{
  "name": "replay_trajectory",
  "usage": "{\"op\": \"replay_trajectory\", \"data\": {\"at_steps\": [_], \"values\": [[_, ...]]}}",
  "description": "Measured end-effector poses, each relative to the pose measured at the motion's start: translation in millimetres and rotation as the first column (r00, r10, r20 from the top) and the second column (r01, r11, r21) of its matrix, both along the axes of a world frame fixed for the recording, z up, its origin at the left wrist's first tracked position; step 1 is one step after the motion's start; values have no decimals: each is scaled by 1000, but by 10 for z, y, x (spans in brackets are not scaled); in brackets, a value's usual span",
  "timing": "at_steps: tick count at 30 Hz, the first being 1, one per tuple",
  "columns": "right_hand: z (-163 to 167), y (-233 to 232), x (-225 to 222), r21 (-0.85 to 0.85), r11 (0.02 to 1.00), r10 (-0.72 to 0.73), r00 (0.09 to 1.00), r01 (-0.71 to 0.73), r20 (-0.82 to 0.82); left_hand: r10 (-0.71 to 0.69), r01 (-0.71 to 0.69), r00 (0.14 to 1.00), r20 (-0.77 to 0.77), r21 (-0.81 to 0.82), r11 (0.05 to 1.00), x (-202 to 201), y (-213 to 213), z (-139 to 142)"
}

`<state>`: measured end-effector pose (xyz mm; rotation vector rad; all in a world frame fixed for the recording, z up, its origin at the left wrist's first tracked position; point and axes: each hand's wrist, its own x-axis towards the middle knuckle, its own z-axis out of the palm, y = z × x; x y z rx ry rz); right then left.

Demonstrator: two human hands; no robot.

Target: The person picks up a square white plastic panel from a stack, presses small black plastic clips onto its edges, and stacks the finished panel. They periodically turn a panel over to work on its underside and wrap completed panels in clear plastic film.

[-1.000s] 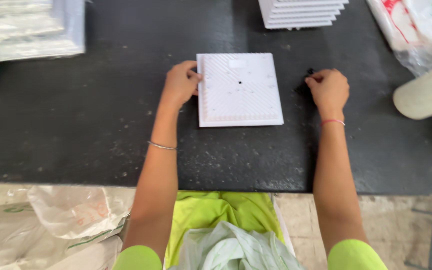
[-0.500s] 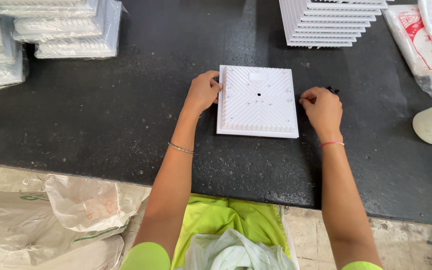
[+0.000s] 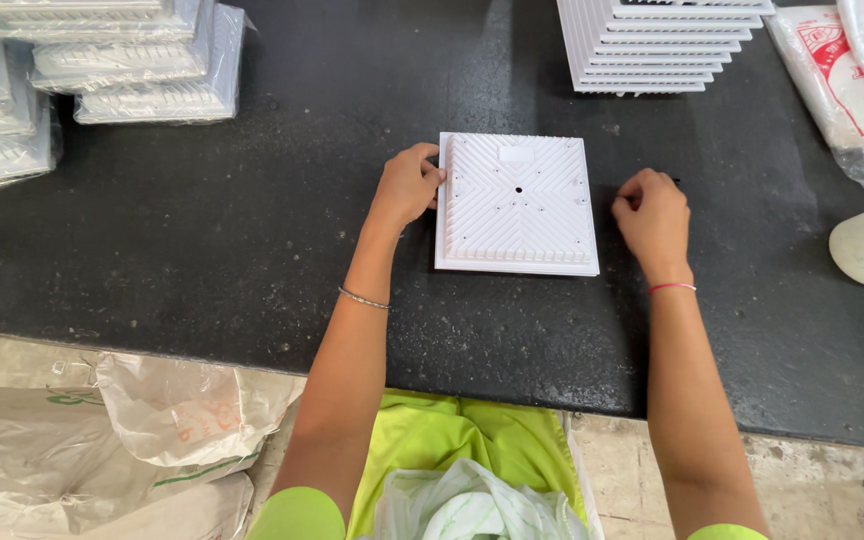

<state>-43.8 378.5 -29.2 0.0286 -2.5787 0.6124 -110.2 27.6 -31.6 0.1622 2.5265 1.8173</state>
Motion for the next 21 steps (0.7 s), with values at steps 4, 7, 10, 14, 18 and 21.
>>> {"op": "replay_trajectory", "data": {"at_steps": [4,7,10,14,18,21], "values": [[-14,89,-11,-61,997,-37,999,36,-5,-2,2,1000,4,4,1000,-15,-2,-22],[-4,85,-7,-96,995,-7,999,11,35,3,-3,1000,9,-5,1000,-26,-7,-27],[13,47,8,-92,995,-26,995,35,97,6,-6,1000,13,-19,1000,-24,-11,-23],[65,31,23,-66,995,-61,991,69,119,10,-10,1000,22,-28,1000,-8,-1,0],[104,6,32,-60,996,-62,990,70,125,12,-11,999,31,-35,999,10,2,30],[119,-11,50,-100,992,-67,987,82,145,22,-19,999,39,-73,997,25,1,48]]}}
